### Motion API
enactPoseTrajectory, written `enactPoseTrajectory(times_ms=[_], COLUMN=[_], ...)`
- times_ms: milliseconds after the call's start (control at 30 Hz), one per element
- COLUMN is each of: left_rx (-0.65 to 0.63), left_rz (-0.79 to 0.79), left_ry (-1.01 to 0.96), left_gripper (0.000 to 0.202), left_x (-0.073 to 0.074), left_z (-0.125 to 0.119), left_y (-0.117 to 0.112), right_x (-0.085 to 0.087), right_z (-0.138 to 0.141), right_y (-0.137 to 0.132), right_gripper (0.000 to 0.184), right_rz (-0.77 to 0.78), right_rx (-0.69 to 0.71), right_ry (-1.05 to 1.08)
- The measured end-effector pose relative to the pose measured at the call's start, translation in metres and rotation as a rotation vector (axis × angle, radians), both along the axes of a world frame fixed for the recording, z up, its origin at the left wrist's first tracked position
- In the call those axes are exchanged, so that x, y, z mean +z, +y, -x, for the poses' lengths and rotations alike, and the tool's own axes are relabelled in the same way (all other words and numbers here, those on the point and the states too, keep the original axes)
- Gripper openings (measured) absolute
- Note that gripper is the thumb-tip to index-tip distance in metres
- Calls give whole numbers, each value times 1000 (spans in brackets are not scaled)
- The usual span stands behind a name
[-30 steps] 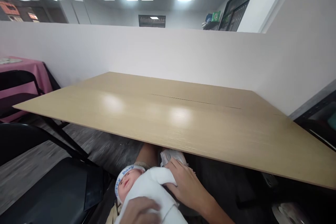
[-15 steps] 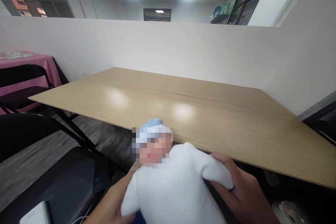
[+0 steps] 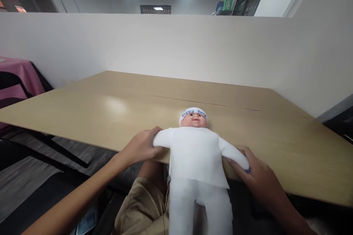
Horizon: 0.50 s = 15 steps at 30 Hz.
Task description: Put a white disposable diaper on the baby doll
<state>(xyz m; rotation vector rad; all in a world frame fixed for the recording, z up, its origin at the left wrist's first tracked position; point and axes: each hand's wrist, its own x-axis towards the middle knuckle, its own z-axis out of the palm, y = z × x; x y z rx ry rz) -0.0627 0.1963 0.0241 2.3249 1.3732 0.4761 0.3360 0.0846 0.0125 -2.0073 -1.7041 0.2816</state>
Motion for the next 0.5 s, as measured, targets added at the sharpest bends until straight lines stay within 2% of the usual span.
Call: enactPoseTrajectory(times_ms=[100,233,500], left_rx=[82,127,163], left_rz=[-67,-117,-187], left_ry=[79,111,101], left_gripper=[33,39,48], left_x=[-12,-25,-35], left_z=[9,15,-2], left_y=[10,38,144], right_x=[-11,-17,-16], right_z=[-8,-15,-14], right_y=[7,34,135], right_gripper=[53,56,53], right_rz=[18,45,16], right_rx=[-26,-51,-19], right_ry=[-8,-36,-117])
